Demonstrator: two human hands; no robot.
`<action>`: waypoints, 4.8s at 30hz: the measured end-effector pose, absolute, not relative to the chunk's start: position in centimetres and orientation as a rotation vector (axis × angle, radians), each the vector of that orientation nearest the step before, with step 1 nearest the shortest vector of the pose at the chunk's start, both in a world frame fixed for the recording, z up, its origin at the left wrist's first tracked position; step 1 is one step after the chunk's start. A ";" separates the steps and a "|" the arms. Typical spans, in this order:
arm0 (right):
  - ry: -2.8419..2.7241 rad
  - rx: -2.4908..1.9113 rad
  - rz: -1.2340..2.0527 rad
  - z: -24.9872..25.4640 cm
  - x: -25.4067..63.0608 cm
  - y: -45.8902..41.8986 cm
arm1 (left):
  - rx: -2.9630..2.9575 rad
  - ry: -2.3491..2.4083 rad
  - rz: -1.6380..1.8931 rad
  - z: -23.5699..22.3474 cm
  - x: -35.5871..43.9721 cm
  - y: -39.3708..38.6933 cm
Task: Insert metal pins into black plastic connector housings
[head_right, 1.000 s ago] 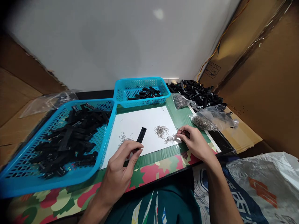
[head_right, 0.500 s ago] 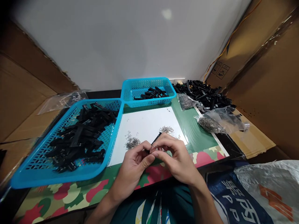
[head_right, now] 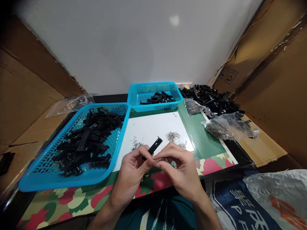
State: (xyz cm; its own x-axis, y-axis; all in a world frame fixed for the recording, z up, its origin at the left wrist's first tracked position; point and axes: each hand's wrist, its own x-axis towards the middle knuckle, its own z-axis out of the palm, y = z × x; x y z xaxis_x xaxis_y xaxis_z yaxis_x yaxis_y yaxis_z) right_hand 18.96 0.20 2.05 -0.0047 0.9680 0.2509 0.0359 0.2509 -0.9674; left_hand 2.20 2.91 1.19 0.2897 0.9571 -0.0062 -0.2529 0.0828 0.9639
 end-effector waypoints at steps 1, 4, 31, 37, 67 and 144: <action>-1.331 -1.039 1.009 2.0 18.9 0.2 | 1.116 0.828 1.077 1.2 2.1 2.9; -1.286 -0.988 1.082 1.8 18.8 0.4 | 1.183 0.810 1.062 1.1 1.7 2.9; -1.726 -1.582 0.837 0.3 21.6 4.0 | 2.002 1.167 0.714 -1.4 0.7 2.0; -1.738 -1.628 0.788 0.5 21.0 4.4 | 1.970 1.145 0.721 -1.2 0.8 2.0; -1.866 -1.668 0.751 1.3 20.1 3.9 | 1.889 1.152 0.787 -1.2 0.9 2.2; -1.537 -1.499 0.674 4.0 23.8 19.1 | 2.292 2.384 0.193 6.1 -13.5 7.3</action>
State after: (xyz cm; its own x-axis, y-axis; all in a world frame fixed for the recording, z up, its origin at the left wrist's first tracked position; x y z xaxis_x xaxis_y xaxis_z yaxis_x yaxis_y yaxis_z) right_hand 23.76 19.11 4.00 0.0940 0.9739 0.2064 0.5079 0.1314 -0.8513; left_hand -13.48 7.31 6.15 -0.0350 0.9787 0.2025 0.9985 0.0428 -0.0343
